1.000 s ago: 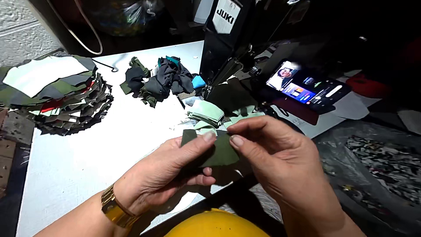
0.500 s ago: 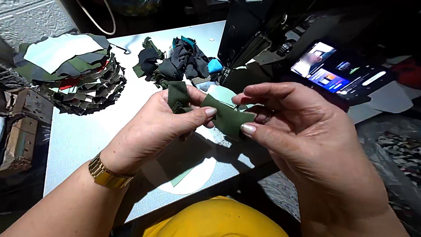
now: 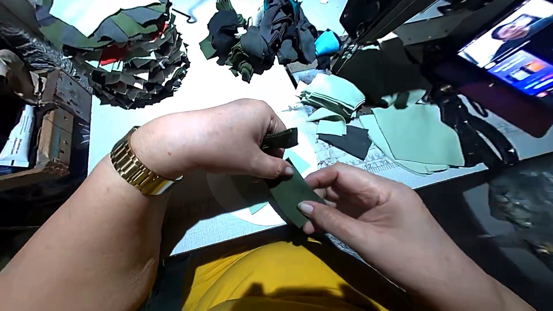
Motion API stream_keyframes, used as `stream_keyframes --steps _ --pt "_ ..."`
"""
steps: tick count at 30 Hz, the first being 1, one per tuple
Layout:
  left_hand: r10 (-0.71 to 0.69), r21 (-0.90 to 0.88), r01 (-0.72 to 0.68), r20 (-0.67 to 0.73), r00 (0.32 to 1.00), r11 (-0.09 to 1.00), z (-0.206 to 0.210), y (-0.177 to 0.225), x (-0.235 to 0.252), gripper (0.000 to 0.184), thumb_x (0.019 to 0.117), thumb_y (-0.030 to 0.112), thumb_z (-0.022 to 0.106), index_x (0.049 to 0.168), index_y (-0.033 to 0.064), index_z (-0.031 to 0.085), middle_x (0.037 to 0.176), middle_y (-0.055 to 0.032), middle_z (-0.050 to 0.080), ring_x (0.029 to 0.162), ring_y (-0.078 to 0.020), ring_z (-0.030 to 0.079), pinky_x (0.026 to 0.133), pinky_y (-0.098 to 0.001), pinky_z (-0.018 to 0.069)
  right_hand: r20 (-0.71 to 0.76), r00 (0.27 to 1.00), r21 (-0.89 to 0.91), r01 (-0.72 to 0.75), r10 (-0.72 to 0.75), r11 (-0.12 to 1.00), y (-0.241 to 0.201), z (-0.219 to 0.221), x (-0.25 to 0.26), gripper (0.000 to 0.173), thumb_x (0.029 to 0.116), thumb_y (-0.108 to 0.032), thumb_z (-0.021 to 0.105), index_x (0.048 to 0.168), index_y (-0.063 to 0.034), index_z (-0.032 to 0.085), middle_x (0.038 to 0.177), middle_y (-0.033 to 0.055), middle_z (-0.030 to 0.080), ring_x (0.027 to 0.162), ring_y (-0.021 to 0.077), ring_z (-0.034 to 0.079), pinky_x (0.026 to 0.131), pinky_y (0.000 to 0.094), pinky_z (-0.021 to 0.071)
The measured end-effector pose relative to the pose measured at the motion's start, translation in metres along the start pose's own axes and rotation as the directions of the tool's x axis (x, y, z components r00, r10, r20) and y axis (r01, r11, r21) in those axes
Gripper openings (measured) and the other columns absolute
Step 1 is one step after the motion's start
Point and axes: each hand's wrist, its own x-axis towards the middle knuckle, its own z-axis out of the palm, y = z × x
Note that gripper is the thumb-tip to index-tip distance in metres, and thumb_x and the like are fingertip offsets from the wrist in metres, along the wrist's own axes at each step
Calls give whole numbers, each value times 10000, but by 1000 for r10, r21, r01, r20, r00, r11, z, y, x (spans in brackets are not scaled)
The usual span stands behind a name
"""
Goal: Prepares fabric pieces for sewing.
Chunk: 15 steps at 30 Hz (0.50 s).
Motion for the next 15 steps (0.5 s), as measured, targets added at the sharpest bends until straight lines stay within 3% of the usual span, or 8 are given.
stream_keyframes --steps 2,5,9,12,15 --pt "-79 27 78 32 996 997 1 1 1 176 956 231 736 845 95 724 679 57 670 578 23 609 533 -142 512 -10 1000 -96 19 -20 995 2 2 0 227 889 -91 697 1113 -126 672 796 -27 715 587 78 659 490 198 566" --pt "-166 89 163 34 986 983 6 2 6 165 954 239 740 863 102 733 692 52 674 572 13 603 532 -157 509 -31 995 -320 77 -91 944 7 2 2 275 877 -179 724 1142 -156 654 765 -116 663 585 -5 589 481 140 493" --pt "-161 191 156 11 987 969 10 -4 11 180 944 295 752 865 135 734 688 70 647 571 18 570 519 -170 476 -20 991 -425 110 -131 898 9 2 5 301 858 -212 729 1141 -146 654 745 -132 590 568 -40 513 465 112 427" --pt "-136 189 134 0 991 973 10 -9 11 187 943 296 752 862 128 735 691 69 651 575 23 570 520 -163 466 20 992 -426 122 -126 896 7 -4 6 260 912 -241 701 1146 -142 647 751 -122 584 580 -29 532 478 119 455" --pt "-142 162 141 -6 990 977 10 -9 11 184 936 285 761 857 123 728 691 61 658 577 15 587 529 -166 491 51 991 -393 136 -126 909 5 -9 8 186 958 -174 621 1136 -134 651 743 -110 608 569 -11 559 467 140 483"
